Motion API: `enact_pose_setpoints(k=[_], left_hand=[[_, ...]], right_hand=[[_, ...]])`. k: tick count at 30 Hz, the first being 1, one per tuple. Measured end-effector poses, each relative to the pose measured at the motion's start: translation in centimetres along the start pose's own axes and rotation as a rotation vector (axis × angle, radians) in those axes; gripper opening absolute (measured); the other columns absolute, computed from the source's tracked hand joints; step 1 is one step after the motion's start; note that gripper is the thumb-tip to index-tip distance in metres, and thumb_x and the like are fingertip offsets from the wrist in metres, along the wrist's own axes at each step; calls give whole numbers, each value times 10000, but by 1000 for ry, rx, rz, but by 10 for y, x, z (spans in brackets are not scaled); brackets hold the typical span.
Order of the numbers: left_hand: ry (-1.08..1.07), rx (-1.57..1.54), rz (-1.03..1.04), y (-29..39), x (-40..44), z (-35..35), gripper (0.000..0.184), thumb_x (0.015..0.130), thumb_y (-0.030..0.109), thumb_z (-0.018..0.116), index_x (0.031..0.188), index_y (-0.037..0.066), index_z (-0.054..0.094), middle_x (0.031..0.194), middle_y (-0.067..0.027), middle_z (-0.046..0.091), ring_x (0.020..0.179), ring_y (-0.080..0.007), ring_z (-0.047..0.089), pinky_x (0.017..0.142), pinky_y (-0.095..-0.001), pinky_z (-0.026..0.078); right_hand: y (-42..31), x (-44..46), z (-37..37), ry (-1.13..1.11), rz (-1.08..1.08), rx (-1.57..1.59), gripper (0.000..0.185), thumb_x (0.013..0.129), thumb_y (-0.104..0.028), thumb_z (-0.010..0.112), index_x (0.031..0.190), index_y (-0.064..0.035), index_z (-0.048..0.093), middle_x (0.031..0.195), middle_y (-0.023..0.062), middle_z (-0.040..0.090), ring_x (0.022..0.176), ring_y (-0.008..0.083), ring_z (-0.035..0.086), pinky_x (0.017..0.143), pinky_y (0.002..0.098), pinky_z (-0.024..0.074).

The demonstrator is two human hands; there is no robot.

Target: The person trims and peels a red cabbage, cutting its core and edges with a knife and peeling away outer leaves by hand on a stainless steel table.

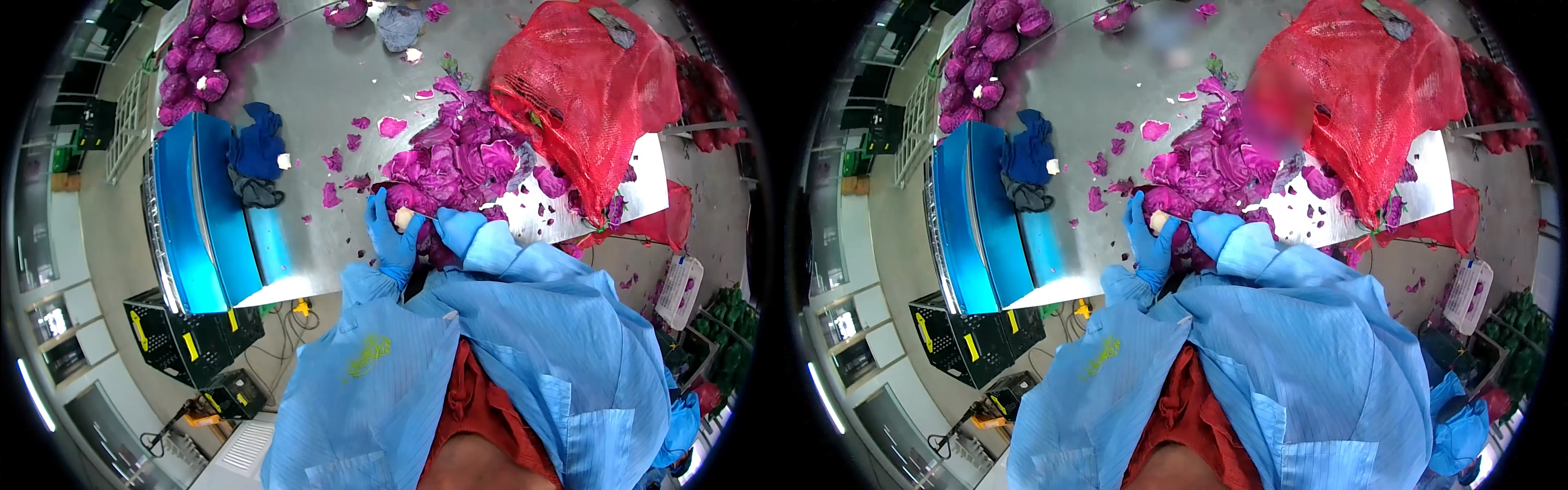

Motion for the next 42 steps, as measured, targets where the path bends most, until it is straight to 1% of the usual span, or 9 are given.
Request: enact_pose_setpoints(k=[9,21,25,28,32,35,38,40,42], left_hand=[[79,22,-70,5,3,10,862,742,360,792,1430,55,372,1374,-253,387,1265,-415,408,1054,-475,346],[73,6,-164,12,7,9,852,732,343,806,1414,52,386,1354,-240,388,1243,-402,425,1045,-456,368],[36,2,-68,6,3,3,851,730,332,812,1410,42,391,1364,-229,385,1263,-383,413,1063,-445,351],[24,-103,-50,-3,2,0,843,732,317,813,1408,39,394,1369,-220,385,1276,-366,406,1077,-433,339],[3,-123,-38,-6,2,-2,821,739,279,806,1410,43,395,1371,-200,390,1283,-345,405,1082,-424,333],[-23,-184,-59,-8,1,-5,813,739,257,800,1412,50,394,1379,-185,389,1289,-332,401,1088,-419,326],[-89,-238,-40,-17,2,-18,824,730,236,799,1421,62,386,1396,-167,384,1303,-317,391,1105,-411,306],[-157,-291,0,-22,1,-27,837,723,226,798,1429,71,377,1420,-154,374,1324,-306,375,1123,-401,286],[-200,-323,-10,-21,0,-32,851,716,220,796,1437,77,368,1444,-144,362,1351,-296,349,1142,-398,258]], right_hand=[[11,7,28,352,-57,-90,213,938,-252,521,835,-66,511,655,162,569,525,345,600,467,489,447],[-1,11,19,216,83,-49,189,942,-216,449,941,-63,561,793,190,651,619,360,662,507,505,503],[15,13,-13,326,66,26,261,975,-276,436,1031,-65,579,758,203,647,666,375,664,594,507,518],[46,35,-30,176,240,265,331,975,-370,487,1047,-56,560,916,227,660,747,425,649,677,518,509],[-8,32,-57,105,130,423,587,826,-478,682,1194,-46,533,1040,215,657,912,400,650,785,461,513],[-5,52,-8,229,-52,233,595,839,-415,675,1278,-37,539,1071,224,658,961,401,645,820,424,514],[13,75,-6,50,129,569,481,840,-364,675,1150,1,626,1002,224,678,933,371,664,807,407,514],[39,93,25,257,173,877,345,801,-259,715,1025,1,682,866,209,688,772,238,670,715,370,507],[44,100,24,150,271,955,332,789,-234,731,1021,0,685,811,172,678,730,181,633,701,334,500]])
Point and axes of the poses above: each hand's wrist, its own x-axis towards the middle knuckle, its own z-axis out of the palm, y = z × x, the point moved 1 cm from there along x, towards the middle knuckle
